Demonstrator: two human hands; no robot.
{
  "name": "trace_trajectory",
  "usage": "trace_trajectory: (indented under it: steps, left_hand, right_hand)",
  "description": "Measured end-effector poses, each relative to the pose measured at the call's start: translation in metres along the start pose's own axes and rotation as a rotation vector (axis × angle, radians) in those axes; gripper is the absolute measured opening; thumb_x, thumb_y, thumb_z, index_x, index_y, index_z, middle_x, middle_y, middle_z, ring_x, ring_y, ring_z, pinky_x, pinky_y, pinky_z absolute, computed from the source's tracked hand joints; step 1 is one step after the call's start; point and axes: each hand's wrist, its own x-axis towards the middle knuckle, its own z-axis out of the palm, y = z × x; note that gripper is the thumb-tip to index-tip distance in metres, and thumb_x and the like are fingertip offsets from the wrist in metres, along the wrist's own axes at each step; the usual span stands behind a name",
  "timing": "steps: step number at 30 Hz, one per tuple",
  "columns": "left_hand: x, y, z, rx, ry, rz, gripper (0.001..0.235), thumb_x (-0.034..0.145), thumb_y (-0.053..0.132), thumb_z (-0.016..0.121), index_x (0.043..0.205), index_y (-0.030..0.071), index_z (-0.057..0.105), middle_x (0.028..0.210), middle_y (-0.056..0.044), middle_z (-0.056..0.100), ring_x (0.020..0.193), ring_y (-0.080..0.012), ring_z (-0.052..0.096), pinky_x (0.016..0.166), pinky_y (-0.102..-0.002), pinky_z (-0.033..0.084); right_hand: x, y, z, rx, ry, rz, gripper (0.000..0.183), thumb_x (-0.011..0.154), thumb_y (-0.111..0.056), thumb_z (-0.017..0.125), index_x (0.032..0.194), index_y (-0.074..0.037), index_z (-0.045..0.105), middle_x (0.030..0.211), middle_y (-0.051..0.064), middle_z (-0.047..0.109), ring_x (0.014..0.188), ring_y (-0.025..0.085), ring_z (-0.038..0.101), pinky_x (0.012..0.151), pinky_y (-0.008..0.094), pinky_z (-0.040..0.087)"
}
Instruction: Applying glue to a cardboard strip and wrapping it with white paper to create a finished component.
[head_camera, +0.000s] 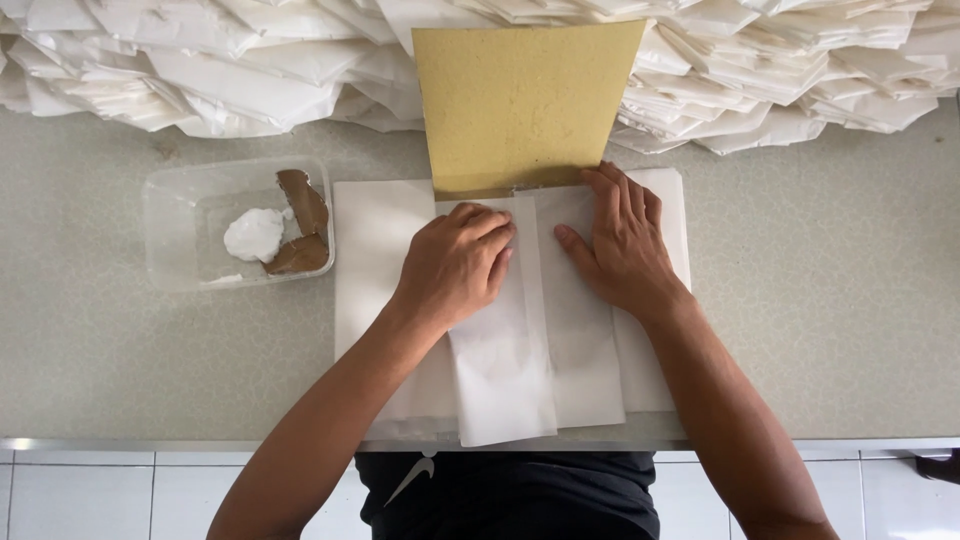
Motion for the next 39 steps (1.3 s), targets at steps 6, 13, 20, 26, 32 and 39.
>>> trace_trajectory:
  steps: [6,13,20,26,32,39]
  left_hand:
    - [0.001,-0.012,0.002,-0.011,0.11,0.025,0.017,0.087,0.021,0.072,0.101,0.014,0.08,0.101,-0.002,0.075,0.1,-0.0206,0.071,0.073,-0.031,0.059]
    - [0.012,-0.003,-0.008,-0.013,-0.086,-0.012,0.033,0.091,0.027,0.063,0.12,0.016,0.073,0.106,-0.009,0.06,0.095,-0.0274,0.061,0.074,-0.04,0.051]
    - [0.02,-0.001,0.006,0.028,-0.079,-0.034,0.043,0.09,0.029,0.058,0.13,0.017,0.067,0.093,-0.007,0.052,0.082,-0.0254,0.057,0.067,-0.039,0.045]
    - [0.01,-0.007,0.011,-0.079,0.088,0.033,0.029,0.087,0.033,0.066,0.108,0.018,0.077,0.088,-0.006,0.058,0.078,-0.0238,0.062,0.064,-0.037,0.049]
    - [0.008,-0.026,0.001,-0.362,0.446,-0.173,0.035,0.096,0.03,0.066,0.064,0.017,0.06,0.056,0.003,0.047,0.05,-0.0176,0.053,0.051,-0.03,0.048]
    - [-0.001,-0.041,0.004,-0.905,0.687,-0.575,0.046,0.11,0.026,0.042,0.068,0.012,0.05,0.059,0.001,0.039,0.057,-0.01,0.037,0.057,-0.025,0.034]
  right_hand:
    - [0.001,0.002,0.001,0.022,0.014,-0.004,0.059,0.104,-0.048,0.05,0.142,-0.005,0.04,0.139,0.02,0.05,0.141,0.037,0.045,0.11,0.055,0.037]
    - [0.004,0.001,0.0,0.05,0.02,0.002,0.059,0.103,-0.048,0.052,0.143,-0.006,0.039,0.139,0.02,0.05,0.142,0.038,0.044,0.11,0.056,0.036]
    - [0.004,0.001,-0.001,0.054,0.025,0.015,0.06,0.102,-0.049,0.055,0.142,-0.007,0.041,0.137,0.02,0.052,0.142,0.037,0.046,0.11,0.056,0.037]
    - [0.005,0.0,-0.004,0.085,0.022,0.023,0.061,0.101,-0.05,0.056,0.141,-0.006,0.041,0.136,0.02,0.053,0.139,0.038,0.048,0.108,0.057,0.037]
    - [0.003,0.009,0.002,0.337,0.169,0.052,0.097,0.089,-0.044,0.078,0.151,0.002,0.019,0.136,0.026,0.055,0.133,0.042,0.054,0.11,0.056,0.039]
    - [0.004,0.014,0.0,0.414,0.19,0.049,0.067,0.104,-0.026,0.057,0.159,-0.004,0.027,0.13,0.013,0.063,0.131,0.031,0.059,0.108,0.051,0.041]
